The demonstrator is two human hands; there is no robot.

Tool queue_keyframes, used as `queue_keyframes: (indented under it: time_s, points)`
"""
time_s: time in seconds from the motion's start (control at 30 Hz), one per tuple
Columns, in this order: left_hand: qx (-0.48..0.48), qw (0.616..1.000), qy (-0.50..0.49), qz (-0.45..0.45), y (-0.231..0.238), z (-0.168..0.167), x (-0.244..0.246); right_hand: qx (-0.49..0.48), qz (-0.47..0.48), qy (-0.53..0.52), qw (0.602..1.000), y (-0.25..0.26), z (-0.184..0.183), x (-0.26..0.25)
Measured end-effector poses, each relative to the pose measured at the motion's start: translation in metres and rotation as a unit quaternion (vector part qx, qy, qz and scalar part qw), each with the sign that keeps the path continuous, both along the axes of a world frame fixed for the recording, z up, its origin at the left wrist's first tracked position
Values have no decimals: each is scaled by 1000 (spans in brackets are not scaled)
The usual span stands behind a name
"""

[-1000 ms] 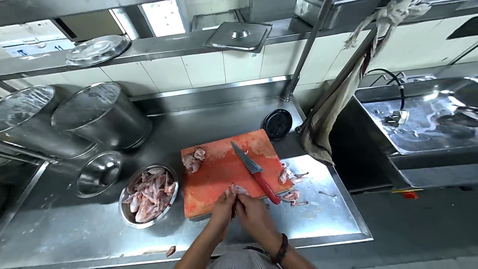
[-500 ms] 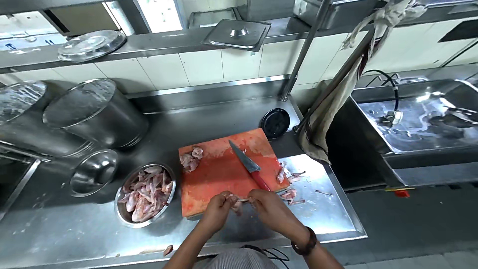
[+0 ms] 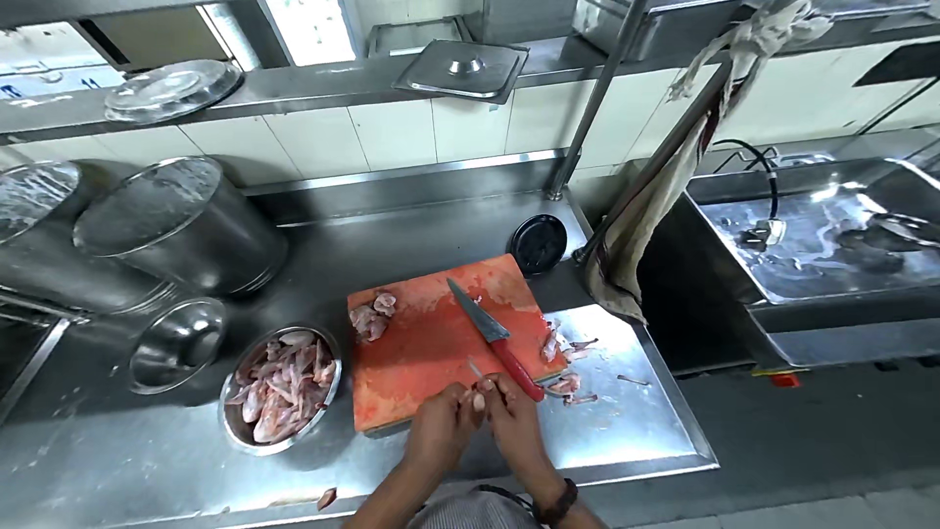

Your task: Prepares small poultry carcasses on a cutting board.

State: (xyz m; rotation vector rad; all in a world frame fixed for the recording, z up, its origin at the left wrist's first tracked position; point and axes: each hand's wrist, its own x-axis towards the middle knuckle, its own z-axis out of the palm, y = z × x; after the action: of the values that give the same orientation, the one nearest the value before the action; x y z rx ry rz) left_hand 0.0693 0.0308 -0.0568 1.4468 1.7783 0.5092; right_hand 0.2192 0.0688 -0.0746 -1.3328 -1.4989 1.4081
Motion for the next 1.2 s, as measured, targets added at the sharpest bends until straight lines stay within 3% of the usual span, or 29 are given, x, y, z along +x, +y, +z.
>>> queue_keyframes:
  time_s: [0.1,0.2,0.3,0.43,0.63,0.7,0.77,0.83,0.87,0.93,0.97,1.0,1.07,1.2]
  points:
    - [-54,995,52,-66,-8,-2,12,108,-67,-68,990,11,-6,-2]
    - [-28,998,-51,12,-7,-11,-8,140,-140,-94,976,33,-10,19]
    - [-28,974,-188,122,-1,-10,-32,130,-168,-210,954,55,-13,70]
    - [-87,913,-338,210,8,8,-48,52,-121,-377,917,72,-32,111]
    - [53,805,-445,389,31,10,-63,93,-36,-342,934,67,-31,74]
    - [36,798,-442,408,30,-8,-56,123,-13,-355,927,67,-35,58]
    - [-43,813,-430,391,25,-30,-44,136,15,-403,905,68,-36,43]
    - [-133,839,-402,343,19,-43,-35,103,58,-450,885,69,-39,31]
    - [-156,872,-356,298,17,-45,-34,82,82,-469,876,71,-40,26]
    - [-145,961,-154,177,16,-40,-39,67,111,-495,859,77,-42,21]
    - [-113,986,-20,122,16,-36,-44,67,120,-500,855,80,-41,19]
    - [-74,990,90,77,17,-33,-50,64,132,-503,852,83,-38,18]
    - [5,978,211,-3,27,-39,-67,56,152,-509,845,90,-29,12]
    - [-16,953,260,-153,54,-56,-93,-18,165,-493,854,95,-7,4]
